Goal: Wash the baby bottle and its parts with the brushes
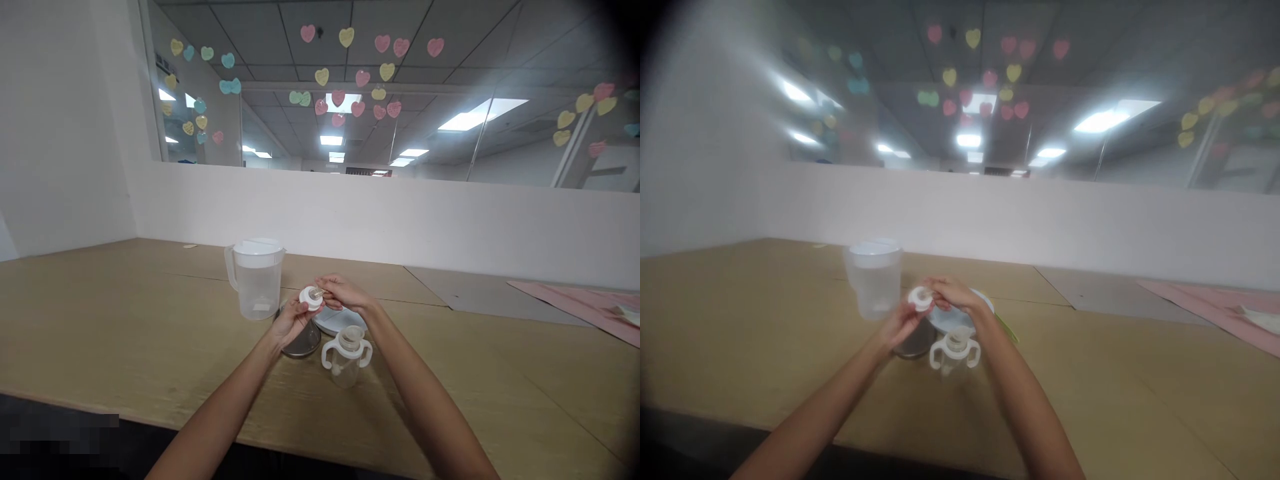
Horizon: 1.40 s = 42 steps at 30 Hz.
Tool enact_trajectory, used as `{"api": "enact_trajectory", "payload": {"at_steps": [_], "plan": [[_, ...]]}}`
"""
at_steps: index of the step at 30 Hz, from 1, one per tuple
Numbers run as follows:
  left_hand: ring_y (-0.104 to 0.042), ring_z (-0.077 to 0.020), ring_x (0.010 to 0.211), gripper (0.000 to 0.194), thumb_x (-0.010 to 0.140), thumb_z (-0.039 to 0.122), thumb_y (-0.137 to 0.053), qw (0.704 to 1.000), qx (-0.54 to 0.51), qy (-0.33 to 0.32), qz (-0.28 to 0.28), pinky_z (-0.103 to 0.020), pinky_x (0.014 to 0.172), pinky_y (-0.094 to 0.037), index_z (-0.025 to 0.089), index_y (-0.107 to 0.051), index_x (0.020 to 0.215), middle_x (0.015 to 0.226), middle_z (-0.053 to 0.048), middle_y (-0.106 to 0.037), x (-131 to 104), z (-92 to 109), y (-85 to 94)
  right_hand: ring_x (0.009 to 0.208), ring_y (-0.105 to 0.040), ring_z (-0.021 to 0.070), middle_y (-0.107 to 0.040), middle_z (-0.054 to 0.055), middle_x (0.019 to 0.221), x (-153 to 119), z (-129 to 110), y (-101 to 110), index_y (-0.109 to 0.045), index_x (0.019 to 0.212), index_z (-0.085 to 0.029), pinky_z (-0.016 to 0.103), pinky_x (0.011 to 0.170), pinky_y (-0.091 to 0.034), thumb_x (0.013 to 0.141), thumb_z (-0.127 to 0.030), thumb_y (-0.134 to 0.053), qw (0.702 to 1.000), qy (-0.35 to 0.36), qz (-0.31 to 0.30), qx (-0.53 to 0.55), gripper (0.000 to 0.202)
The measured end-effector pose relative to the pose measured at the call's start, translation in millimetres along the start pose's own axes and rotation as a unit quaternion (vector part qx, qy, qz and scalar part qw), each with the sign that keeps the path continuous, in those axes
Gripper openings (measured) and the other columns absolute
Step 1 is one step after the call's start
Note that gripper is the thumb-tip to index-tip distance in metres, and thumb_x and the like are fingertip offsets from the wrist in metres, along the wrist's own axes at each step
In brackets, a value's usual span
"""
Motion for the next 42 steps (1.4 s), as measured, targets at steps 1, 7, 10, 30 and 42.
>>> {"api": "enact_trajectory", "payload": {"at_steps": [1,7,10,30,42], "plan": [[-0.061,-0.0176,0.08,0.033,0.057,0.008,-0.07,1.0,0.001,0.002,-0.002,-0.029,0.08,-0.048,0.012,-0.06,0.088,0.088,-0.005,-0.065,0,-1,-0.3,0.032,-0.024,0.0034,-0.022,-0.01,0.043,-1,-1,1,-0.037,0.062,-0.018,0.017,0.034,-0.021,0.074,-0.056,-0.044,1.0,-0.003,0.003,-0.019,0.04],[-0.057,-0.0187,0.095,0.031,0.063,0.007,-0.065,1.0,-0.022,-0.001,-0.01,-0.037,0.094,-0.039,0.013,-0.059,0.093,0.098,-0.007,-0.063,3,-2,-1.2,0.043,-0.043,0.0057,-0.047,-0.003,0.049,-8,-11,10,-0.044,0.06,-0.016,0.017,0.043,-0.032,0.076,-0.047,-0.048,0.954,0.019,0.088,-0.287,0.035],[-0.057,-0.0208,0.098,0.029,0.07,0.009,-0.061,1.0,-0.026,0.005,-0.016,-0.044,0.093,-0.038,0.015,-0.057,0.098,0.102,-0.007,-0.062,3,-3,-0.6,0.049,-0.049,0.007,-0.053,-0.001,0.06,-11,-16,12,-0.045,0.065,-0.016,0.017,0.045,-0.033,0.073,-0.039,-0.054,0.931,0.037,0.126,-0.341,0.026],[-0.057,-0.0246,0.092,0.042,0.073,0.033,-0.057,0.99,0.135,-0.023,-0.043,-0.039,0.088,-0.038,0.015,-0.052,0.111,0.097,-0.013,-0.063,-9,-11,-18.2,0.083,-0.056,0.0163,-0.061,0.004,0.082,-54,-66,35,-0.057,0.076,-0.017,0.026,0.071,-0.043,0.069,-0.033,-0.059,0.914,0.065,0.222,-0.334,0.018],[-0.05,-0.0279,0.097,0.066,0.047,0.018,-0.075,0.884,0.428,-0.136,-0.131,-0.032,0.091,-0.031,0.017,-0.055,0.111,0.103,-0.01,-0.059,-39,-28,-45.6,0.09,-0.054,0.0169,-0.059,0.004,0.095,-102,-5,11,-0.059,0.088,-0.018,0.029,0.081,-0.042,0.071,-0.02,-0.054,0.979,0.015,0.077,-0.189,0.018]]}}
Point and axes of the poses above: each hand's wrist, its own x-axis towards the middle knuckle, its own y-axis out of the back of the hand, z = x × y, the point moved 1 cm from there along x, towards the middle knuckle
